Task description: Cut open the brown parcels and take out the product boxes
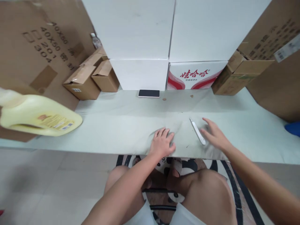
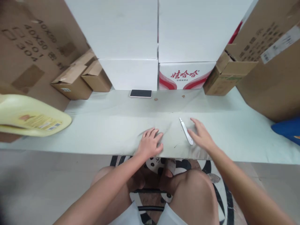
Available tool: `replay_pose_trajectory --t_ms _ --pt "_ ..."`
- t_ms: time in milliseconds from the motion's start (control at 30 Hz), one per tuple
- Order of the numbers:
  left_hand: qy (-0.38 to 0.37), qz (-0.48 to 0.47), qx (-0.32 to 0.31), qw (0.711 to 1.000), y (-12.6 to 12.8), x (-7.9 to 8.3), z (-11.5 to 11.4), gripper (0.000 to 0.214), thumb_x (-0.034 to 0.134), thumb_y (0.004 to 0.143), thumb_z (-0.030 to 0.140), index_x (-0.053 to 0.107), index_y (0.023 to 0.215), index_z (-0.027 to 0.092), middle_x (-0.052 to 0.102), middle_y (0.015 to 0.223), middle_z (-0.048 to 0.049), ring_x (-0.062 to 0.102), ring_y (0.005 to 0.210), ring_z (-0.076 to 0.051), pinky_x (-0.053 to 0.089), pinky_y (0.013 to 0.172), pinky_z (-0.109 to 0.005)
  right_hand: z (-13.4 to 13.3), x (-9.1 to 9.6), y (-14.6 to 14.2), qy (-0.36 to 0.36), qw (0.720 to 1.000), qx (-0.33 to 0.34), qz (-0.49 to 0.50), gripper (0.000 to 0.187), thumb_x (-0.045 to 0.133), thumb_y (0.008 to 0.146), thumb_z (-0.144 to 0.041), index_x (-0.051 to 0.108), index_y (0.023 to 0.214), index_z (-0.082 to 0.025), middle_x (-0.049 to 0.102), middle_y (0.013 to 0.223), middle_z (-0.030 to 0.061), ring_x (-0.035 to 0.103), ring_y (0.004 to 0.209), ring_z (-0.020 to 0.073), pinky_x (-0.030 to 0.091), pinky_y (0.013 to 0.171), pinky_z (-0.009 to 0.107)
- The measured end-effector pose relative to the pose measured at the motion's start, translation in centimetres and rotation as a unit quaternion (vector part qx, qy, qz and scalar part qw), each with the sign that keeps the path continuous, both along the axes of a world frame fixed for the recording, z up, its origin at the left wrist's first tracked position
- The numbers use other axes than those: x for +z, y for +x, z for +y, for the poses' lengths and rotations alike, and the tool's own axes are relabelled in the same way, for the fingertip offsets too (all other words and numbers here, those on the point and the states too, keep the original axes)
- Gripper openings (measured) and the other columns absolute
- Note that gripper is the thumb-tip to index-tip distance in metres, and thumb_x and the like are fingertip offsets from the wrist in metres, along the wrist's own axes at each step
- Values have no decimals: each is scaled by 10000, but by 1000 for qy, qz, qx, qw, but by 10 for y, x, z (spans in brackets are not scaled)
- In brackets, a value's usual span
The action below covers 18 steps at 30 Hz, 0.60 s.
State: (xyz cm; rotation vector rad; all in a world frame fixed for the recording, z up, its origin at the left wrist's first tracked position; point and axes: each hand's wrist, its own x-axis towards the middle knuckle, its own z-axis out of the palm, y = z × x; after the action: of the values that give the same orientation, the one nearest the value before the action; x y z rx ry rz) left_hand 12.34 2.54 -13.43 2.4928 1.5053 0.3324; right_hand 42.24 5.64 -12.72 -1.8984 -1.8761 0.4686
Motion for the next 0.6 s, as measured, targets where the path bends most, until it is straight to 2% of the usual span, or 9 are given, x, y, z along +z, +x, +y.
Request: replay_pose_trajectory --t_ms 100,233,300,367,433,500,567,600 --pt "0 -22 -3 1000 0 0 -2 472 563 921 389 622 1362 232 569 1495 -116 453 1451 -326 372 1217 -530 -46 -26 -23 47 993 9 -112 633 476 940 -523 540 1458 -165 555 1454 201 537 1369 370 480 1116 550" --pt "-36 -121 14 992 3 0 -7 417 617 893 344 667 1284 208 598 1467 -118 465 1445 -332 349 1228 -539 -61 -40 -35 106 970 20 -217 504 406 987 -449 672 1317 -175 592 1391 193 556 1331 374 492 1084 563" --pt "-60 -175 42 982 0 3 -5 345 616 903 298 688 1228 207 662 1386 -90 552 1365 -274 398 1206 -457 -60 -41 -35 121 967 29 -224 511 386 991 -429 687 1293 -146 614 1364 198 575 1308 362 500 1085 547" --pt "-70 -201 75 974 -13 9 5 311 584 930 250 681 1223 205 699 1311 -65 635 1239 -191 482 1106 -328 -60 -40 -34 121 967 30 -222 543 363 987 -432 690 1286 -118 622 1355 208 590 1290 363 504 1090 544" --pt "-69 -207 116 969 -42 19 26 305 539 962 227 664 1238 195 707 1261 -63 682 1101 -141 530 953 -247 -60 -39 -33 113 969 28 -218 579 344 973 -443 691 1284 -99 623 1355 218 591 1291 377 502 1098 553" --pt "-67 -201 168 963 -88 35 56 286 457 1012 258 675 1184 192 736 1094 -49 695 911 -141 531 827 -255 -61 -38 -33 103 972 19 -212 601 332 953 -458 698 1271 -103 628 1354 219 585 1303 397 501 1104 569" --pt "-63 -177 228 955 -144 54 90 311 438 1029 309 707 964 167 714 877 -60 668 858 -192 500 811 -305 -62 -39 -34 95 975 6 -200 589 338 930 -491 707 1257 -168 641 1348 192 584 1309 411 514 1093 589" --pt "-57 -163 259 950 -174 64 108 327 440 1029 305 697 890 158 697 854 -77 657 889 -218 484 833 -332 -63 -40 -34 95 977 -1 -191 570 350 919 -508 704 1261 -222 650 1339 167 588 1309 411 521 1086 595"
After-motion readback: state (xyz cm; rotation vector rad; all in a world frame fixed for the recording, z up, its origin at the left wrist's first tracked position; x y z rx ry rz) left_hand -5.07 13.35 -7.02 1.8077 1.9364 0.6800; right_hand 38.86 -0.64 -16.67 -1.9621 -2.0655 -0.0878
